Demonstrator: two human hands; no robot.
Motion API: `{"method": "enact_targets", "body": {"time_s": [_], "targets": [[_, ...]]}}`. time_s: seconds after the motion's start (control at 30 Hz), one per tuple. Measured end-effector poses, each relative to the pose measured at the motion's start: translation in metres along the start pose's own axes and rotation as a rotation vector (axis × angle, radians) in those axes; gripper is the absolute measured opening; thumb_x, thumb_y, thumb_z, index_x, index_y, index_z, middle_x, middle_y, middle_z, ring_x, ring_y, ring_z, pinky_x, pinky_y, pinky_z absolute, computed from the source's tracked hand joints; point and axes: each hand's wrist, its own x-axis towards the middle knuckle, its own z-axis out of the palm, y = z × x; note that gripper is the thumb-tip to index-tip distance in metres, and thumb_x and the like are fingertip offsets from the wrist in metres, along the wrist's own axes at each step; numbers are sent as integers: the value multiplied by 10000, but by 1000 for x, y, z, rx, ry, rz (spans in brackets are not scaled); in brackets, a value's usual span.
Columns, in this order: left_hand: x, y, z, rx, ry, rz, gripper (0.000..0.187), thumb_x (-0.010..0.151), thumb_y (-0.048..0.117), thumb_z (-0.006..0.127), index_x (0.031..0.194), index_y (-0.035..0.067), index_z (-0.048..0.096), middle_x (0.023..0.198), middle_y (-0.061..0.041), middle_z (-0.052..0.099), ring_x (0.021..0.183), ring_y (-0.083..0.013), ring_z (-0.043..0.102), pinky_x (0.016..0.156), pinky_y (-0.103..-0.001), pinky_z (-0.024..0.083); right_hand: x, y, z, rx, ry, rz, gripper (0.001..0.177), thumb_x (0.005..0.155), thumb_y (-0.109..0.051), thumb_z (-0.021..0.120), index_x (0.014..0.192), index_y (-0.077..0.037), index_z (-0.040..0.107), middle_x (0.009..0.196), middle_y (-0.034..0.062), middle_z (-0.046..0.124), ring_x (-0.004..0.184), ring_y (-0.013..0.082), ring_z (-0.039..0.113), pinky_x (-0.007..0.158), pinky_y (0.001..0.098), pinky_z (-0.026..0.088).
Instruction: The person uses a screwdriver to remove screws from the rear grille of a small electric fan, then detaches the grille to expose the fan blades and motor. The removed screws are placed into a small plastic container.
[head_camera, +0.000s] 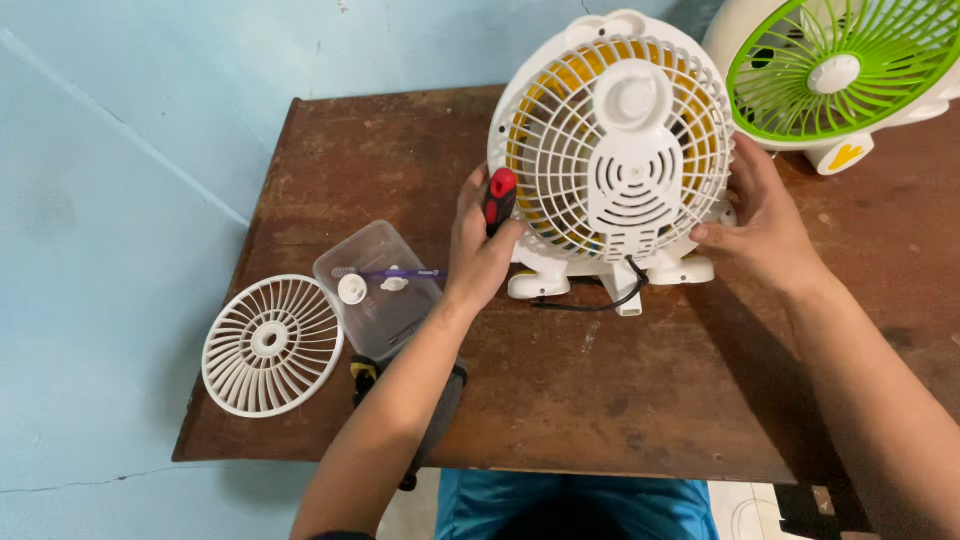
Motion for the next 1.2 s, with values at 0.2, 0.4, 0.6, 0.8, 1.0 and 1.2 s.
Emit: {"method": "enact_targets", "body": {"time_s": [0.2,0.4,0.6,0.8,1.0,1.2], "targets": [[-7,0,-5,29,-17,4,539,846,76,620,1378,-4,585,1639,-178,367,1446,-316,484,1163,-399,414,-4,2,2,237,31,103,1218,688,-13,882,1671,-86,168,1708,115,304,1523,252,384,1120,494,430],[1,-9,2,9,-6,22,593,849,61,627,1432,-21,548,1619,-192,406,1491,-327,441,1214,-409,364,0,12,-2,106,21,17,1154,743,19,812,1719,-59,203,1737,146,367,1592,255,370,1310,418,308],[6,-15,1,-58,-21,-8,636,860,44,620,1479,-23,493,1605,-188,428,1480,-309,455,1217,-391,359,3,14,-2,80,38,56,1157,744,-20,826,1718,-59,203,1720,163,387,1586,267,375,1310,419,292],[6,-15,-2,-244,-5,-134,613,863,41,597,1463,-6,485,1316,-104,626,1190,-186,590,1063,-323,453,4,13,-2,52,45,64,1143,748,-83,849,1704,-60,222,1731,168,369,1605,276,345,1311,422,290],[4,-32,-6,-442,-5,-218,254,884,29,586,1133,-15,604,1005,-36,638,942,-129,569,894,-295,467,6,8,-1,44,14,38,1151,742,-86,845,1707,-73,217,1732,169,368,1604,287,345,1309,423,285],[1,-39,-10,-627,28,-237,135,868,-8,581,996,35,580,995,-51,560,918,-146,474,902,-289,378,5,-1,0,115,38,86,1219,680,-94,870,1679,-81,172,1702,137,344,1560,264,357,1211,457,381]]}}
